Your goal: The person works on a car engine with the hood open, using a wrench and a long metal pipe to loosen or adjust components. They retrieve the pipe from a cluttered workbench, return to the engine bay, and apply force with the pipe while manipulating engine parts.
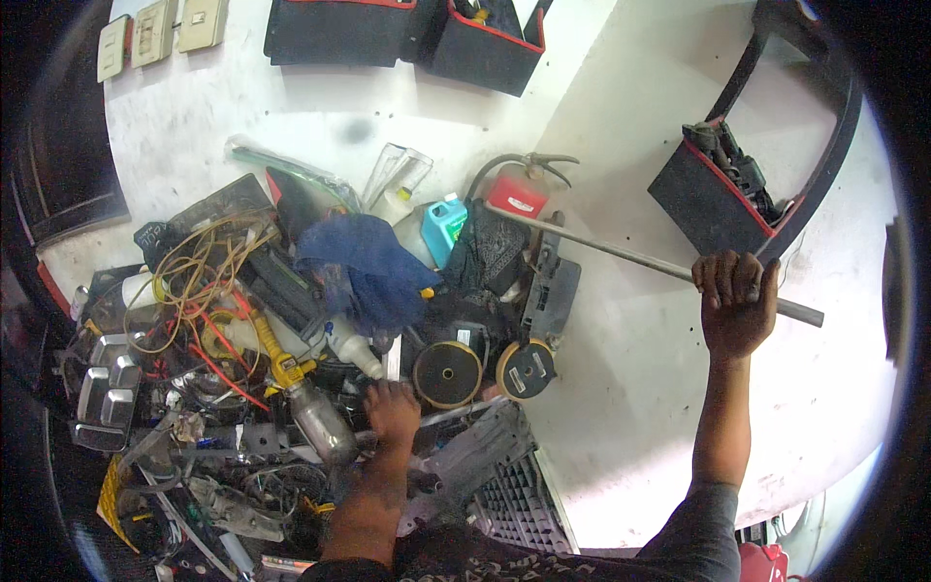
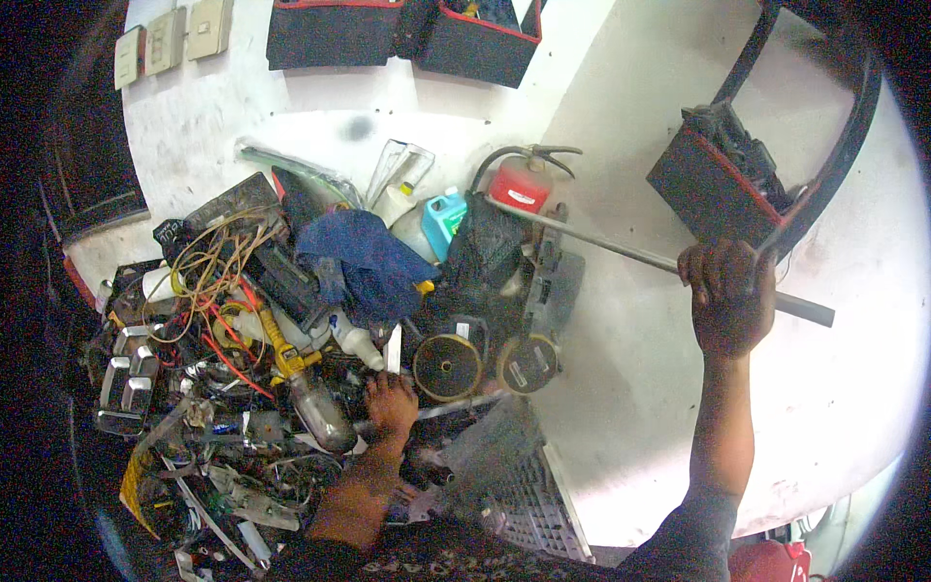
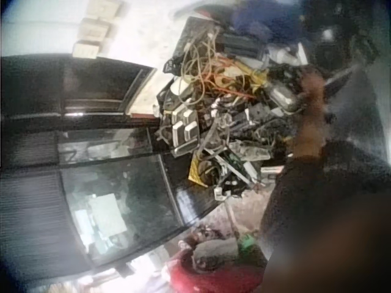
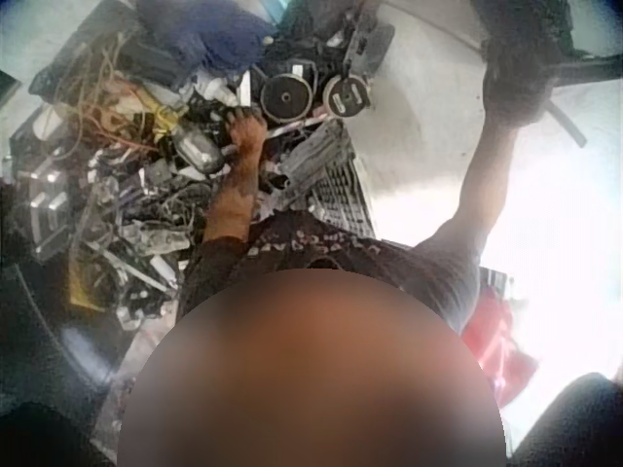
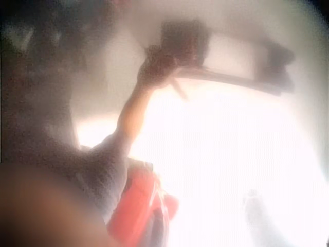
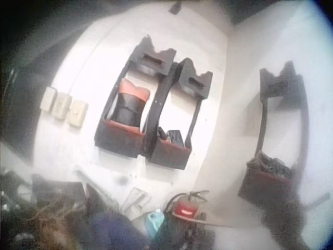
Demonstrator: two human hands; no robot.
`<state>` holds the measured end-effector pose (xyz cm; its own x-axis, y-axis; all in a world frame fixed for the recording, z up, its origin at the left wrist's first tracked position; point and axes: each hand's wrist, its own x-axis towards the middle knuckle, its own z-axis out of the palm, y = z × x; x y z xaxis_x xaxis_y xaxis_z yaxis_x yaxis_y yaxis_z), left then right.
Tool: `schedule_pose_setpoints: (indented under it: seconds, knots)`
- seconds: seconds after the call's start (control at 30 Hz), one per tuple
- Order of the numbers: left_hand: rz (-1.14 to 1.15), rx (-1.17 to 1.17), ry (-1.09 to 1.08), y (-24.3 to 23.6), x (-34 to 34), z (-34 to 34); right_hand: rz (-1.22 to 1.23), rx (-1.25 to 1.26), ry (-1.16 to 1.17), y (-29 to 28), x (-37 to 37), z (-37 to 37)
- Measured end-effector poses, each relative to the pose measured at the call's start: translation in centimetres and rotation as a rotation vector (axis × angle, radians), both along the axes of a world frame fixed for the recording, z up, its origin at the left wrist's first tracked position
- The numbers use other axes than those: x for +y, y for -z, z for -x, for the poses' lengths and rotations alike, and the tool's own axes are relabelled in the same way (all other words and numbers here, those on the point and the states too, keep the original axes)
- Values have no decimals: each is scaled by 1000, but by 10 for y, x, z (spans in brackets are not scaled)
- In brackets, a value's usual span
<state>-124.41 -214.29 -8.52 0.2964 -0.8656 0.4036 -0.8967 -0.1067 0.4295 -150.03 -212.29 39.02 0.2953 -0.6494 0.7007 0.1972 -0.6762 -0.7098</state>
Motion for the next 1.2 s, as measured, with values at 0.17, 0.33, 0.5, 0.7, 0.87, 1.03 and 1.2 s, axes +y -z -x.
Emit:
schedule_pose_setpoints:
  seconds: [0.17, 0.33, 0.5, 0.7, 0.87, 1.03, 1.2]
  knots:
    - [-21, 4, 15, -1, -8, 0, 149, 334, 328, 21, 4, -2]
    - [-72, 24, 23, 1, -10, -2, 39, 855, 526, 71, 45, -19]
    - [22, -21, -6, 2, -12, -1, -156, 684, 433, 152, 69, -32]
    - [45, -10, -17, -3, -11, -1, -314, 629, 553, 227, 126, -33]
    - [24, -29, -20, -5, -12, -1, -503, 167, 914, 180, 244, 21]
    - [109, 25, 13, 3, -9, -1, -249, -248, 635, 118, 403, 80]
    - [37, 139, 71, -12, -2, -13, -269, 263, 1236, 121, 498, 67]
